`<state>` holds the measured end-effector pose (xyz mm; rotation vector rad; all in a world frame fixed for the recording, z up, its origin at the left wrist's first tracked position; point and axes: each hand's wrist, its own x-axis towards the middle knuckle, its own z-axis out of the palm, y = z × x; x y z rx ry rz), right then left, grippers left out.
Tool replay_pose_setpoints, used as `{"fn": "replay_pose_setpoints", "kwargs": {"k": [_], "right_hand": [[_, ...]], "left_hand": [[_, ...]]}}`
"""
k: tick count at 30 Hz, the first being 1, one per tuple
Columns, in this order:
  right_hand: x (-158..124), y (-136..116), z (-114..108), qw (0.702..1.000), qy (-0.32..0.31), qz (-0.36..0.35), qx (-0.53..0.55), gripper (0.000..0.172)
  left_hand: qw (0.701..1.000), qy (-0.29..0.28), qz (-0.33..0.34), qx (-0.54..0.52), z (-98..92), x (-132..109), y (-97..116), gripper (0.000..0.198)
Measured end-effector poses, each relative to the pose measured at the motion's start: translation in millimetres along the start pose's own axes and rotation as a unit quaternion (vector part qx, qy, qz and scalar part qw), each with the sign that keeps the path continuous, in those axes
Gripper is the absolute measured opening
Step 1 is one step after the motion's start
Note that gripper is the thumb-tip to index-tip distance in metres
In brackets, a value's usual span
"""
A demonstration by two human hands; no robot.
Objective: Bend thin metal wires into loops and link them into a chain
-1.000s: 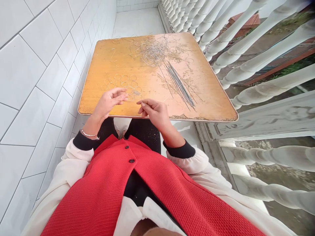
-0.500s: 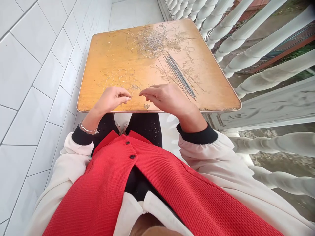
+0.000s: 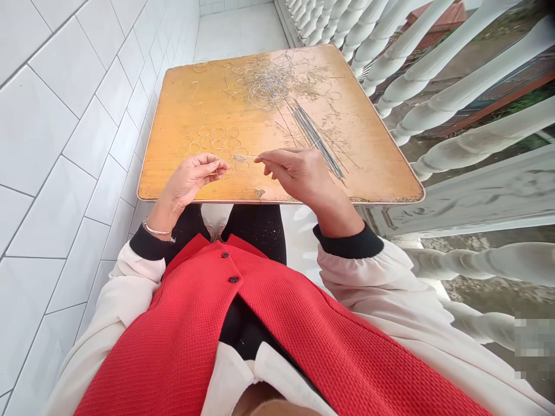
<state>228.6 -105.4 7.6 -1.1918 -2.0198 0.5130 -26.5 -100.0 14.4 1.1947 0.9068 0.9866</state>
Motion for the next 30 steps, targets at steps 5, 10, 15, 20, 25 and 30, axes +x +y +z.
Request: {"fn": "replay_pose_setpoints", "kwargs": {"k": [5,10,15,20,25,30], "right_hand": [[-8,4,26,0.998,-0.026,0.016,0.056,0.028],[-13,5,50,0.998,-0.001,0.02,0.065,0.024],[-15,3,55,0.996,0.053,0.045,0.061,0.036],[-15,1,65,0.976,0.035,0.13,0.17,0.06],[-15,-6,81,0.956,0.028,0.164,0.24,0.068],[-18,-14,86,0.95,0.014,0.166,0.263,0.069]], "left_hand": [[0.999,0.024,0.022,0.01,-1.7,5,0,0.025],[0.999,0.034,0.024,0.01,-1.4,7,1,0.027],[0.998,0.054,0.002,-0.023,4.3,3,0,0.022],[0.992,0.056,0.023,-0.108,16.6,-3,-9,0.01],[0.991,0.073,0.027,-0.106,24.5,-5,-26,0.014],[0.989,0.105,0.071,-0.077,22.7,-5,-30,0.018]]}}
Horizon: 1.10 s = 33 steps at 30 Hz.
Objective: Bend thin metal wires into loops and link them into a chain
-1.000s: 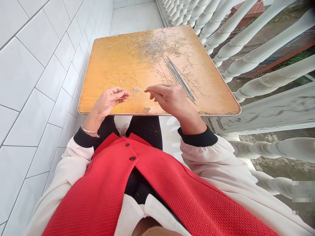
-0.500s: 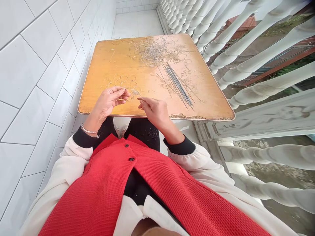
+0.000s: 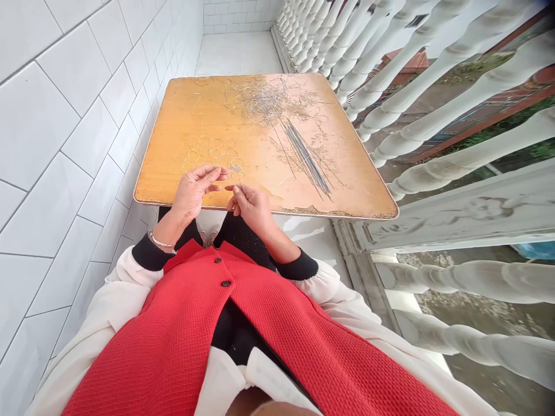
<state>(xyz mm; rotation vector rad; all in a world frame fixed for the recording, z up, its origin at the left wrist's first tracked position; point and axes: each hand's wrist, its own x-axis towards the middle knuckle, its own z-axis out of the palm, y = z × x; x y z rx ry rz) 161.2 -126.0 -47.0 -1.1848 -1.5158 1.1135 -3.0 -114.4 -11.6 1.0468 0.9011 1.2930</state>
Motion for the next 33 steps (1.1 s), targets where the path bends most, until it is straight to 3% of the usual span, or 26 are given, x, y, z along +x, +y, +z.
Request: {"fn": "replay_pose_setpoints", "kwargs": {"k": [3,8,11,16,20,22,25,28,32,33], "right_hand": [[-1,-1,0,1.0,0.014,-0.023,-0.001,0.065],[-3,2,1,0.99,0.114,-0.08,-0.004,0.05],[-5,5,2,0.987,0.132,-0.093,0.001,0.05],[-7,0,1,0.989,-0.017,0.031,0.145,0.053],[-9,-14,-6,0.944,-0.113,0.087,0.296,0.039],[-9,-18,-9,0.922,-0.16,0.101,0.338,0.034],[-8,-18,-11,0.893,-0.221,0.118,0.373,0.03],[-7,-12,-10,0.866,-0.263,0.131,0.404,0.025],[-6,-3,-10,0.817,-0.288,0.159,0.474,0.01],[-6,-2,-11,0.804,-0.295,0.163,0.489,0.014]], "left_hand": [[0.999,0.002,0.027,0.027,2.0,-2,1,0.018],[0.994,0.018,0.072,0.084,13.9,-5,8,0.019],[0.992,0.02,0.076,0.096,23.2,-4,17,0.019],[0.991,-0.015,0.061,0.119,22.9,4,30,0.017],[0.986,0.083,0.088,0.112,2.0,13,27,0.021],[0.987,0.099,0.067,0.11,-5.0,13,21,0.026],[0.994,0.034,0.011,0.104,-3.3,8,12,0.035],[0.996,-0.036,-0.002,0.086,5.0,3,8,0.038],[0.995,-0.043,0.017,0.09,8.5,5,9,0.036],[0.994,-0.045,0.018,0.097,7.8,6,10,0.034]]}}
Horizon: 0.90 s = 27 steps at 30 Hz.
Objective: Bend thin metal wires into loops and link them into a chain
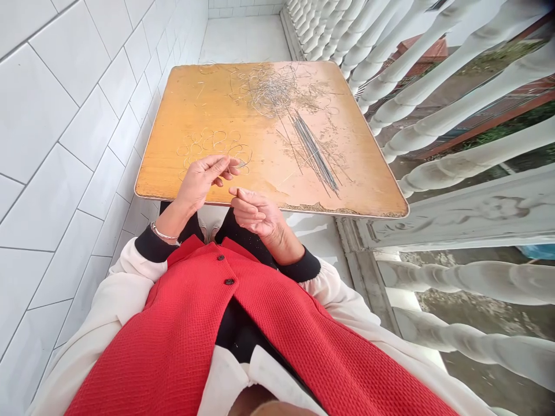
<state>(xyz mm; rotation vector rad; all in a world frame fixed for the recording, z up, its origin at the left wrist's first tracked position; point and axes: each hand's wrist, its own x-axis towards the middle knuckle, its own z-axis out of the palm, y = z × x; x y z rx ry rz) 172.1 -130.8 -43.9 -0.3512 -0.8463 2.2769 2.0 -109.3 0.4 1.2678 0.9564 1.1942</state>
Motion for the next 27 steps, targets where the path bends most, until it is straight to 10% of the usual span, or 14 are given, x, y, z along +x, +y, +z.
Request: {"fn": "replay_pose_setpoints", "kwargs": {"k": [6,15,27], "right_hand": [[0,2,-5,0.998,-0.032,0.037,0.042,0.041],[-2,-1,-6,0.999,-0.04,0.015,-0.028,0.017],[-1,5,0,0.987,0.091,-0.01,-0.133,0.033]], "left_hand": [[0.998,-0.035,-0.013,0.059,-5.1,3,5,0.023],[0.994,-0.022,-0.051,0.098,-0.6,1,18,0.027],[0.987,0.049,-0.056,0.14,-0.6,2,13,0.028]]}}
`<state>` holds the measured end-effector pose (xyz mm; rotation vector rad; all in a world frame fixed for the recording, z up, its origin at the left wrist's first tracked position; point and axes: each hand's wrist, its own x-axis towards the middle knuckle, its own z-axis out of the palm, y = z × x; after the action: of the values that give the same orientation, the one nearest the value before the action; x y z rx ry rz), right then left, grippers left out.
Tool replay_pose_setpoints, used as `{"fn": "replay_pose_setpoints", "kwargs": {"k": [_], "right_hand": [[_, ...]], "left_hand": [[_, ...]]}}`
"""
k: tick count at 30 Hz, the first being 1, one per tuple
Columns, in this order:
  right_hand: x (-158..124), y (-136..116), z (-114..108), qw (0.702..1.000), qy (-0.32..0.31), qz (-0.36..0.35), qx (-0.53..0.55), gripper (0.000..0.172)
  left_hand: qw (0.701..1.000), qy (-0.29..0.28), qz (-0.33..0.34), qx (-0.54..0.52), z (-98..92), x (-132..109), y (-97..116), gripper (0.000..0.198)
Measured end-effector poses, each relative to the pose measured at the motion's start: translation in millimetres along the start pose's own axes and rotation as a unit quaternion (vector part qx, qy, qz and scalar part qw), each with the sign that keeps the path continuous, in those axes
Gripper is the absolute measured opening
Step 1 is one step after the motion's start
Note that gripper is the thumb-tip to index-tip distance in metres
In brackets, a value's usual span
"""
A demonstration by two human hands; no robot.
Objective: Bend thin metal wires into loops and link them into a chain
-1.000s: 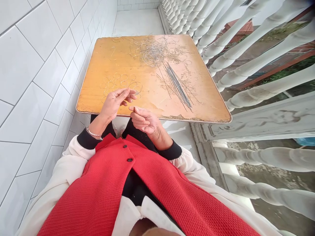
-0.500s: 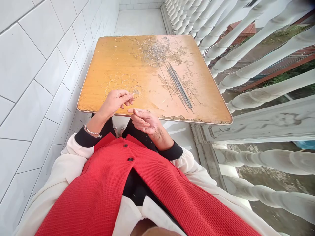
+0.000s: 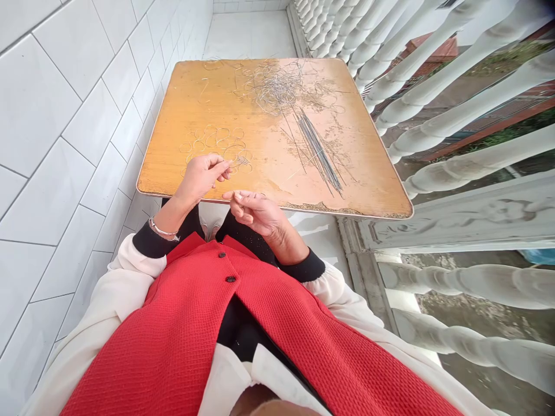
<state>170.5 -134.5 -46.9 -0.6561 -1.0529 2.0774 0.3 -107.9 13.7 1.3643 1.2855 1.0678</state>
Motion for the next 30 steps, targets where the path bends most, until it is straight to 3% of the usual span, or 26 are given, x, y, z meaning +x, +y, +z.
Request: {"fn": "replay_pose_setpoints", "kwargs": {"k": [5,9,12,16,18,20,22,27,30], "right_hand": [[-3,1,1,0.987,0.111,-0.041,-0.105,0.043],[-7,-8,-8,0.941,0.199,-0.099,-0.254,0.035],[-12,-20,-19,0.856,0.257,-0.184,-0.41,0.024],[-19,-40,-32,0.686,0.279,-0.31,-0.597,0.024],[-21,-49,-36,0.629,0.281,-0.323,-0.649,0.026],[-23,-54,-41,0.595,0.282,-0.325,-0.679,0.027],[-24,-57,-45,0.579,0.28,-0.334,-0.689,0.027],[-24,-59,-47,0.574,0.254,-0.357,-0.692,0.029],[-25,-63,-44,0.563,0.239,-0.369,-0.7,0.033]], "left_hand": [[1.0,0.023,0.004,0.003,-0.6,0,-3,0.026],[1.0,0.019,0.014,-0.019,-3.5,1,-10,0.023],[0.997,-0.028,0.024,-0.067,-11.1,1,-18,0.01],[0.983,-0.111,-0.016,-0.143,-25.1,2,-25,0.014],[0.978,-0.13,-0.037,-0.161,-29.4,2,-24,0.016],[0.976,-0.138,-0.044,-0.163,-30.5,2,-21,0.018],[0.976,-0.146,-0.045,-0.156,-28.9,2,-18,0.025],[0.977,-0.169,-0.066,-0.113,-19.3,1,-16,0.058],[0.966,-0.209,-0.098,-0.113,-14.7,1,-16,0.064]]}}
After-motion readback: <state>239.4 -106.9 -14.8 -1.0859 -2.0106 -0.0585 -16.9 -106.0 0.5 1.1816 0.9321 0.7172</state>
